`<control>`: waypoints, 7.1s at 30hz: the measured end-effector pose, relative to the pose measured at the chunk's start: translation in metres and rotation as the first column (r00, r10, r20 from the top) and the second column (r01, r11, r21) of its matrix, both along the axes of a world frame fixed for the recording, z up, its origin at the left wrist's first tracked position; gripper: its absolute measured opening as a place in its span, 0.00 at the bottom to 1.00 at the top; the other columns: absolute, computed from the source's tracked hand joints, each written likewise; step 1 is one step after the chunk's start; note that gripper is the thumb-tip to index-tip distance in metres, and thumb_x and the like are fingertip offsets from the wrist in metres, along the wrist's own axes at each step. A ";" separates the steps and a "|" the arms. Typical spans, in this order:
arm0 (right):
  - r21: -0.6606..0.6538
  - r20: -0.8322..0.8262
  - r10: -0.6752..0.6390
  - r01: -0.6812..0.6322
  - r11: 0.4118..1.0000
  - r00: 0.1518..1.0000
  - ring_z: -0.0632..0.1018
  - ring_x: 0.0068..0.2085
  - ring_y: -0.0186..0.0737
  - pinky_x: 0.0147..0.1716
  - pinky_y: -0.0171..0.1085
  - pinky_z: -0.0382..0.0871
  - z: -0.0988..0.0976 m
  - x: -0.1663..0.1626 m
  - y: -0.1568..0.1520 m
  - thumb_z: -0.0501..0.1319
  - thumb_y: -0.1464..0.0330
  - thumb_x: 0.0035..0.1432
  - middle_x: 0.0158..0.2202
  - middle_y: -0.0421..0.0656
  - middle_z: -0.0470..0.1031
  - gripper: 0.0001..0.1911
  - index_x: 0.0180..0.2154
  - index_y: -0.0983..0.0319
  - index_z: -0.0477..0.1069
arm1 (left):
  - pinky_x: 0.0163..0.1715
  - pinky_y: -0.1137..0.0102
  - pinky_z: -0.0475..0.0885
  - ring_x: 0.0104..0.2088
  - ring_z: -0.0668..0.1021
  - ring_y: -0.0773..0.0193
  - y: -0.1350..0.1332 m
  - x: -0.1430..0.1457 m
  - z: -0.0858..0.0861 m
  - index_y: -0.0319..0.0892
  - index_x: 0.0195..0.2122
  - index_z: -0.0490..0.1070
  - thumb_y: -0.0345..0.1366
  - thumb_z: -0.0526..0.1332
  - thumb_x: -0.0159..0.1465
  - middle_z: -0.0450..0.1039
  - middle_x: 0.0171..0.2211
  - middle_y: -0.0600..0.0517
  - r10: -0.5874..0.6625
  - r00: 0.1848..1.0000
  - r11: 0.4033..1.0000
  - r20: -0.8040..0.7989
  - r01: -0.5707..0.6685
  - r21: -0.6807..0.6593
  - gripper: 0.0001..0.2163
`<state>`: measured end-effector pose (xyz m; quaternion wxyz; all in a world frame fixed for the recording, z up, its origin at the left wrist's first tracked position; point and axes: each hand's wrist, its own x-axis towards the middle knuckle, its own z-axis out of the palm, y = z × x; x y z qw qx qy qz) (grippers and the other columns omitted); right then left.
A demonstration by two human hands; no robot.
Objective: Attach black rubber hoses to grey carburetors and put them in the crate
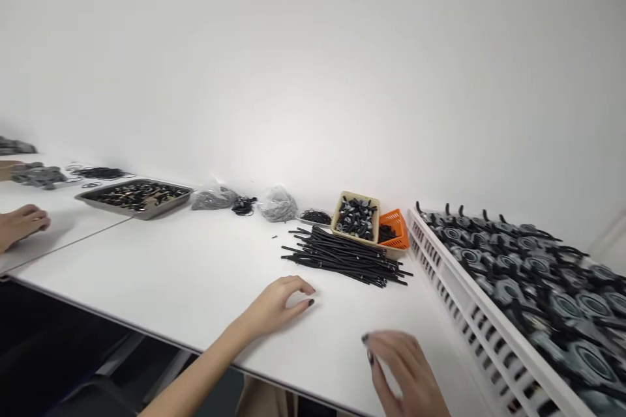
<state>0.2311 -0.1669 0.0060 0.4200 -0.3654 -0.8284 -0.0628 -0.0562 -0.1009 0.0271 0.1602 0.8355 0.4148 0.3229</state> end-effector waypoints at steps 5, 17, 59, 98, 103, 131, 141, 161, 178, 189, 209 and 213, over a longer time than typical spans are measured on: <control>-0.109 -0.184 -0.142 0.124 0.986 0.973 0.79 0.42 0.49 0.44 0.48 0.73 0.029 -0.049 0.103 0.51 0.70 0.62 0.38 0.49 0.79 0.12 0.42 0.60 0.72 | 0.42 0.70 0.71 0.40 0.78 0.64 0.048 0.030 0.011 0.43 0.41 0.72 0.35 0.57 0.65 0.78 0.39 0.52 -0.076 0.997 0.988 0.016 0.073 0.136 0.06; -0.151 0.102 -0.429 0.440 0.885 0.898 0.74 0.47 0.47 0.49 0.43 0.67 0.060 -0.031 0.300 0.49 0.72 0.63 0.47 0.52 0.72 0.21 0.56 0.64 0.68 | 0.26 0.69 0.65 0.26 0.73 0.64 0.113 0.045 -0.019 0.42 0.31 0.68 0.33 0.53 0.66 0.72 0.24 0.52 0.105 0.991 0.780 -0.085 -0.029 0.626 0.08; -0.493 -0.459 -0.094 -0.165 0.854 0.883 0.81 0.33 0.44 0.35 0.37 0.77 -0.022 -0.054 0.159 0.60 0.54 0.53 0.33 0.44 0.80 0.16 0.37 0.58 0.74 | 0.38 0.68 0.72 0.36 0.79 0.64 0.104 0.045 -0.028 0.42 0.51 0.67 0.47 0.52 0.69 0.78 0.36 0.50 0.098 0.995 0.904 -0.005 -0.086 0.420 0.16; -0.114 -0.251 -0.060 0.032 0.993 0.966 0.78 0.35 0.42 0.36 0.38 0.73 -0.029 -0.047 0.167 0.57 0.66 0.61 0.36 0.44 0.78 0.08 0.42 0.59 0.71 | 0.43 0.67 0.69 0.39 0.79 0.63 0.095 0.050 -0.023 0.45 0.52 0.64 0.33 0.59 0.63 0.78 0.41 0.51 -0.052 0.997 0.962 0.059 0.034 0.271 0.16; 0.027 -0.324 -0.052 0.064 0.998 0.944 0.78 0.33 0.40 0.36 0.37 0.72 -0.028 -0.047 0.168 0.60 0.64 0.62 0.32 0.42 0.77 0.08 0.40 0.60 0.72 | 0.43 0.67 0.69 0.40 0.79 0.61 0.096 0.051 -0.023 0.44 0.52 0.65 0.38 0.63 0.60 0.78 0.42 0.50 -0.059 0.997 0.967 0.045 0.046 0.251 0.19; -0.001 -0.291 0.059 -0.062 0.998 0.955 0.74 0.30 0.38 0.32 0.37 0.71 -0.014 -0.057 0.151 0.58 0.69 0.60 0.31 0.43 0.75 0.05 0.39 0.60 0.69 | 0.34 0.70 0.62 0.25 0.72 0.68 0.102 0.049 -0.022 0.41 0.23 0.65 0.38 0.49 0.70 0.71 0.22 0.55 0.178 0.984 0.952 -0.024 -0.165 0.259 0.18; -0.099 -0.367 0.096 -0.141 0.985 0.925 0.80 0.41 0.43 0.36 0.38 0.76 -0.022 -0.059 0.152 0.54 0.68 0.63 0.41 0.49 0.78 0.11 0.47 0.61 0.68 | 0.34 0.70 0.63 0.25 0.71 0.68 0.105 0.048 -0.025 0.41 0.24 0.69 0.41 0.48 0.71 0.71 0.22 0.55 0.160 0.987 0.957 -0.018 -0.151 0.246 0.21; -0.233 -0.552 -0.007 -0.146 0.961 0.834 0.80 0.36 0.41 0.37 0.37 0.76 -0.022 -0.065 0.149 0.50 0.61 0.67 0.40 0.48 0.78 0.15 0.46 0.60 0.69 | 0.38 0.68 0.67 0.31 0.77 0.66 0.096 0.053 -0.022 0.44 0.43 0.69 0.36 0.61 0.60 0.76 0.32 0.55 0.097 0.988 0.962 0.124 -0.125 0.243 0.10; -0.254 -0.425 -0.034 -0.083 0.964 0.904 0.78 0.32 0.40 0.34 0.35 0.72 -0.017 -0.061 0.151 0.52 0.61 0.66 0.32 0.44 0.79 0.13 0.42 0.61 0.70 | 0.36 0.67 0.63 0.30 0.72 0.64 0.100 0.046 -0.022 0.43 0.34 0.65 0.37 0.48 0.70 0.72 0.29 0.53 0.125 0.987 0.939 0.101 -0.151 0.308 0.10; -0.300 -0.333 -0.011 -0.095 0.949 0.943 0.75 0.30 0.37 0.28 0.32 0.66 -0.016 -0.060 0.148 0.50 0.64 0.66 0.29 0.41 0.76 0.11 0.35 0.59 0.68 | 0.33 0.68 0.62 0.26 0.68 0.66 0.100 0.047 -0.022 0.43 0.28 0.58 0.36 0.50 0.67 0.67 0.25 0.55 0.120 0.984 0.950 0.134 -0.153 0.272 0.10; -0.155 -0.308 -0.085 0.038 0.987 0.947 0.68 0.25 0.34 0.27 0.32 0.61 -0.017 -0.056 0.154 0.55 0.62 0.65 0.21 0.36 0.64 0.18 0.24 0.58 0.57 | 0.38 0.67 0.67 0.34 0.72 0.62 0.099 0.046 -0.022 0.43 0.44 0.65 0.38 0.51 0.70 0.69 0.34 0.51 0.037 0.994 0.963 0.101 -0.063 0.261 0.08; 0.002 -0.288 -0.076 0.080 0.997 0.954 0.65 0.23 0.33 0.27 0.32 0.59 -0.013 -0.055 0.155 0.55 0.64 0.65 0.20 0.35 0.60 0.19 0.22 0.59 0.55 | 0.40 0.67 0.68 0.37 0.74 0.62 0.101 0.048 -0.025 0.43 0.45 0.67 0.39 0.51 0.70 0.72 0.38 0.50 -0.027 0.999 0.987 0.039 0.021 0.158 0.09</control>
